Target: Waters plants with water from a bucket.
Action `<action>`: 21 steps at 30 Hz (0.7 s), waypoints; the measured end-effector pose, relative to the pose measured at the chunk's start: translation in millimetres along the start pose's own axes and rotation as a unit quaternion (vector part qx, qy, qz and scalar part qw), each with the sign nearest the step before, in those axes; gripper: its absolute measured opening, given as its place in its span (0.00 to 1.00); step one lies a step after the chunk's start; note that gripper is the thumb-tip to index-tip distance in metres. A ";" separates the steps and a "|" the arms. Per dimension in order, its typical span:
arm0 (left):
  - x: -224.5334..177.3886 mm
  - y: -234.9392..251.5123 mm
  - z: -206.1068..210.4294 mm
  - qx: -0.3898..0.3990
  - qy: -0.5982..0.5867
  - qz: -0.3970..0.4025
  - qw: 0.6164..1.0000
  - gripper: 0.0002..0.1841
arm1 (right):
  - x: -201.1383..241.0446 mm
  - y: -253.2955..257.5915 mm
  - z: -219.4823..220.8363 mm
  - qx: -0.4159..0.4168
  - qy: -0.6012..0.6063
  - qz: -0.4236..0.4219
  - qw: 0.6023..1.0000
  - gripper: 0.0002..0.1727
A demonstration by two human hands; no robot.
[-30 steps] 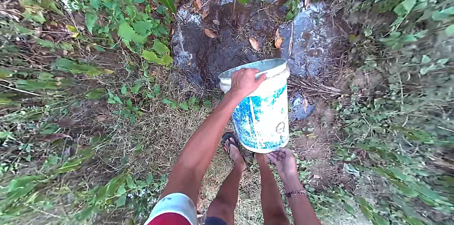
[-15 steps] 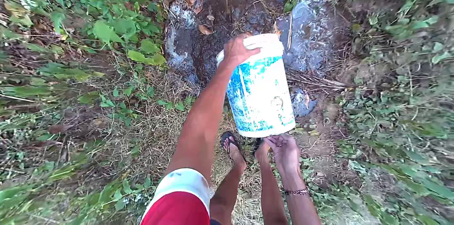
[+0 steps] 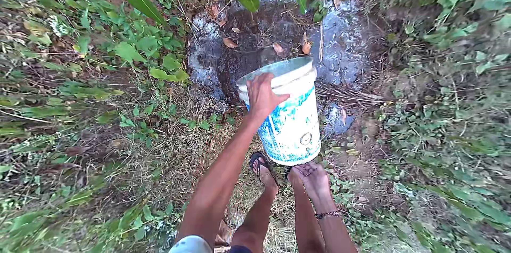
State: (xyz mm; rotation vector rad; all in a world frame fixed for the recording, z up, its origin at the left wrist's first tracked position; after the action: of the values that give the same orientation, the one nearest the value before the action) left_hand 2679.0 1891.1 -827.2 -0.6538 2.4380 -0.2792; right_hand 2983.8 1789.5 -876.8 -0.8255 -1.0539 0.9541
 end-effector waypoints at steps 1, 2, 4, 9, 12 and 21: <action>-2.6 -14.3 2.4 -0.016 0.001 0.008 1.000 0.37 | -3.6 1.3 -7.2 -0.004 0.000 0.008 1.000 0.18; -4.2 -27.1 4.2 -0.027 -0.002 0.020 0.999 0.35 | -6.4 1.0 -13.0 -0.007 -0.005 0.013 1.000 0.18; -4.5 -39.1 10.0 -0.051 -0.002 0.030 0.998 0.34 | -8.5 -4.0 -19.9 -0.015 -0.021 0.011 1.000 0.18; 10.1 -29.2 23.0 -0.032 -0.037 -0.010 0.999 0.36 | -1.0 -30.9 -23.1 -0.021 -0.053 -0.014 0.998 0.17; 23.5 -5.2 26.5 0.025 -0.055 -0.041 0.997 0.38 | 6.1 -42.4 -17.6 -0.025 -0.058 -0.027 0.998 0.15; 62.7 71.1 0.9 0.059 -0.064 -0.031 0.996 0.40 | 24.5 -51.9 50.2 0.050 -0.060 -0.078 0.994 0.19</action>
State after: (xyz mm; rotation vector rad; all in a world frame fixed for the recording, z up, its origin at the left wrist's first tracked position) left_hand 2607.8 1919.8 -882.9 -0.6746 2.2632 -0.3908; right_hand 2953.0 1798.1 -807.6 -0.5991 -1.1475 0.9243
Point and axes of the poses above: each hand's wrist, its own y-axis towards the middle knuckle, its own z-axis out of the palm, x = y × z, the point moved 1 cm from there along y, towards the middle knuckle, and after that the axes turned 15 degrees about x, right-handed, at the moved point
